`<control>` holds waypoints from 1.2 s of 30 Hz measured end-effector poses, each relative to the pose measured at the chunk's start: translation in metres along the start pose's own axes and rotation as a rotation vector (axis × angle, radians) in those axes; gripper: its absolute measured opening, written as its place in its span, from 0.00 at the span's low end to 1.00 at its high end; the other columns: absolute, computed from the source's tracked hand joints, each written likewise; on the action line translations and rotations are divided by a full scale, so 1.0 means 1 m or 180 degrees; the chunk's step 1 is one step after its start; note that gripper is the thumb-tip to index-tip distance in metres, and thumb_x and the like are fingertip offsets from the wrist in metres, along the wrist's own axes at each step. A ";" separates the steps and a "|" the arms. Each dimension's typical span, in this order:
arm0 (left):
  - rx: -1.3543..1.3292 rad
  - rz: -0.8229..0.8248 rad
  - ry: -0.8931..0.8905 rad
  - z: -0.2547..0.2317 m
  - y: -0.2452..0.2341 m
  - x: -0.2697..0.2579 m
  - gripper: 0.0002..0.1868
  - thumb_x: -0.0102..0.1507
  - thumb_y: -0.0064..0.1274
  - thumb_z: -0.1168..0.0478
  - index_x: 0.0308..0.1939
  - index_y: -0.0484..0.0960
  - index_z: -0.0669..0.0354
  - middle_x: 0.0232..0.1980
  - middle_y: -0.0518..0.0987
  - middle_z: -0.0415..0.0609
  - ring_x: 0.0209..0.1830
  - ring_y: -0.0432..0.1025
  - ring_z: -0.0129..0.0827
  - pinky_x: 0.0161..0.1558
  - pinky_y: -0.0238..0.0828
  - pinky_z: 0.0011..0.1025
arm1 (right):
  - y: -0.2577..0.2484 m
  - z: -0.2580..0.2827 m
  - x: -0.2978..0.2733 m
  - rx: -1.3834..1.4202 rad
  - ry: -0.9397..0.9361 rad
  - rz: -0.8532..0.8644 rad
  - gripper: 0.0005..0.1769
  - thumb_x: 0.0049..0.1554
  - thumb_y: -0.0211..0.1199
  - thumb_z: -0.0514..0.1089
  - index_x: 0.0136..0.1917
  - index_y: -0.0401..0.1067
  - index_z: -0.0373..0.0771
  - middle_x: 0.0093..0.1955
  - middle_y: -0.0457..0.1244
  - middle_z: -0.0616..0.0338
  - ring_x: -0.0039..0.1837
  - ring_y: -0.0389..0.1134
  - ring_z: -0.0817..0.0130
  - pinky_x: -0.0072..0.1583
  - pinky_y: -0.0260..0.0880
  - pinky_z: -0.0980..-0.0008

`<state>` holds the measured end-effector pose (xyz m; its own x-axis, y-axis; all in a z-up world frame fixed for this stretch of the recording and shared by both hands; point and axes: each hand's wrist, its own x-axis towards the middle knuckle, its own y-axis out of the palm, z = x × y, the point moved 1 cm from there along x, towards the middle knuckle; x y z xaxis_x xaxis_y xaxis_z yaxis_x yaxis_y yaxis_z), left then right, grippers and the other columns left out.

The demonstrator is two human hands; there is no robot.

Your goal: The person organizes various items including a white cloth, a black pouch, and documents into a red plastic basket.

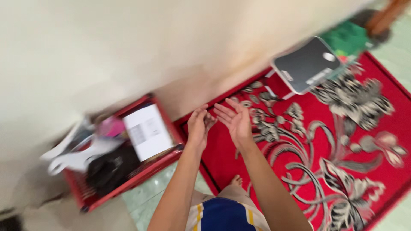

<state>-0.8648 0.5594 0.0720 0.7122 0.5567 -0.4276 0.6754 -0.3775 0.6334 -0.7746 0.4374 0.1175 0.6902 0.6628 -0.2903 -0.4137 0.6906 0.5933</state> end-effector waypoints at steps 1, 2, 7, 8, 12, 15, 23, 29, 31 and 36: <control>0.0033 0.0070 -0.0066 0.014 0.019 0.003 0.14 0.71 0.44 0.63 0.60 0.75 0.62 0.34 0.74 0.44 0.36 0.72 0.32 0.48 0.78 0.37 | -0.018 0.022 -0.008 -0.0030 -0.0086 -0.0154 0.33 0.65 0.37 0.60 0.72 0.61 0.36 0.67 0.66 0.40 0.68 0.68 0.49 0.70 0.64 0.53; -0.0064 0.0153 -0.0122 0.027 0.038 0.007 0.15 0.70 0.44 0.63 0.60 0.75 0.61 0.34 0.73 0.43 0.36 0.71 0.31 0.48 0.77 0.38 | -0.036 0.042 -0.017 -0.0060 -0.0170 -0.0308 0.32 0.67 0.39 0.60 0.69 0.65 0.35 0.64 0.68 0.41 0.66 0.70 0.50 0.69 0.66 0.54; -0.0418 0.0316 -0.0558 0.084 0.118 0.009 0.18 0.64 0.46 0.62 0.59 0.74 0.57 0.41 0.77 0.40 0.43 0.72 0.30 0.49 0.74 0.39 | -0.128 0.098 -0.057 -0.0667 -0.0499 -0.0961 0.21 0.68 0.48 0.52 0.59 0.70 0.33 0.62 0.69 0.44 0.64 0.71 0.53 0.63 0.70 0.56; -0.0426 0.0333 -0.0714 0.096 0.132 0.005 0.19 0.64 0.48 0.59 0.59 0.74 0.56 0.44 0.78 0.41 0.45 0.73 0.32 0.50 0.73 0.39 | -0.143 0.105 -0.063 -0.0782 -0.0510 -0.1080 0.20 0.68 0.49 0.52 0.57 0.71 0.34 0.62 0.69 0.47 0.63 0.71 0.56 0.61 0.71 0.58; -0.0366 0.0578 -0.0976 0.142 0.183 -0.009 0.21 0.64 0.49 0.53 0.58 0.74 0.59 0.49 0.79 0.47 0.51 0.75 0.36 0.53 0.73 0.40 | -0.188 0.124 -0.081 -0.0524 -0.0485 -0.1432 0.25 0.68 0.46 0.58 0.57 0.70 0.34 0.61 0.69 0.44 0.62 0.71 0.54 0.61 0.69 0.56; -0.0154 0.0547 -0.1240 0.181 0.216 -0.018 0.19 0.64 0.49 0.55 0.58 0.74 0.56 0.51 0.79 0.47 0.53 0.74 0.37 0.56 0.72 0.40 | -0.217 0.141 -0.088 -0.0121 -0.0362 -0.1510 0.34 0.68 0.35 0.65 0.51 0.68 0.34 0.58 0.71 0.44 0.60 0.71 0.54 0.62 0.70 0.53; -0.0104 0.0845 -0.1525 0.234 0.281 0.016 0.21 0.65 0.47 0.50 0.57 0.73 0.58 0.60 0.78 0.54 0.58 0.73 0.41 0.60 0.71 0.41 | -0.279 0.183 -0.079 0.0624 -0.0648 -0.1557 0.48 0.63 0.29 0.78 0.59 0.69 0.33 0.61 0.68 0.42 0.61 0.68 0.52 0.65 0.66 0.53; -0.0633 0.1119 -0.1720 0.256 0.363 0.071 0.24 0.66 0.43 0.48 0.58 0.72 0.63 0.65 0.76 0.60 0.66 0.71 0.48 0.67 0.67 0.46 | -0.319 0.258 -0.041 0.0950 -0.1094 -0.1455 0.60 0.55 0.28 0.85 0.69 0.65 0.31 0.67 0.64 0.36 0.66 0.66 0.48 0.69 0.63 0.51; -0.0651 0.1265 -0.1866 0.262 0.395 0.092 0.26 0.67 0.41 0.47 0.59 0.72 0.63 0.66 0.75 0.61 0.68 0.69 0.49 0.68 0.65 0.47 | -0.331 0.283 -0.024 0.0941 -0.1175 -0.1444 0.61 0.56 0.29 0.86 0.71 0.63 0.30 0.68 0.63 0.35 0.68 0.64 0.47 0.71 0.61 0.51; -0.0472 0.1311 -0.2047 0.285 0.464 0.134 0.27 0.68 0.37 0.46 0.61 0.69 0.65 0.69 0.73 0.64 0.70 0.67 0.50 0.71 0.61 0.47 | -0.361 0.336 0.011 0.0993 -0.1211 -0.1685 0.65 0.51 0.29 0.88 0.75 0.58 0.31 0.72 0.60 0.32 0.72 0.62 0.42 0.72 0.58 0.50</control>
<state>-0.4015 0.2475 0.1253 0.9017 -0.1630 -0.4005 0.3319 -0.3327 0.8827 -0.4181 0.0982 0.1525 0.9335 0.0763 -0.3504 0.1830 0.7389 0.6485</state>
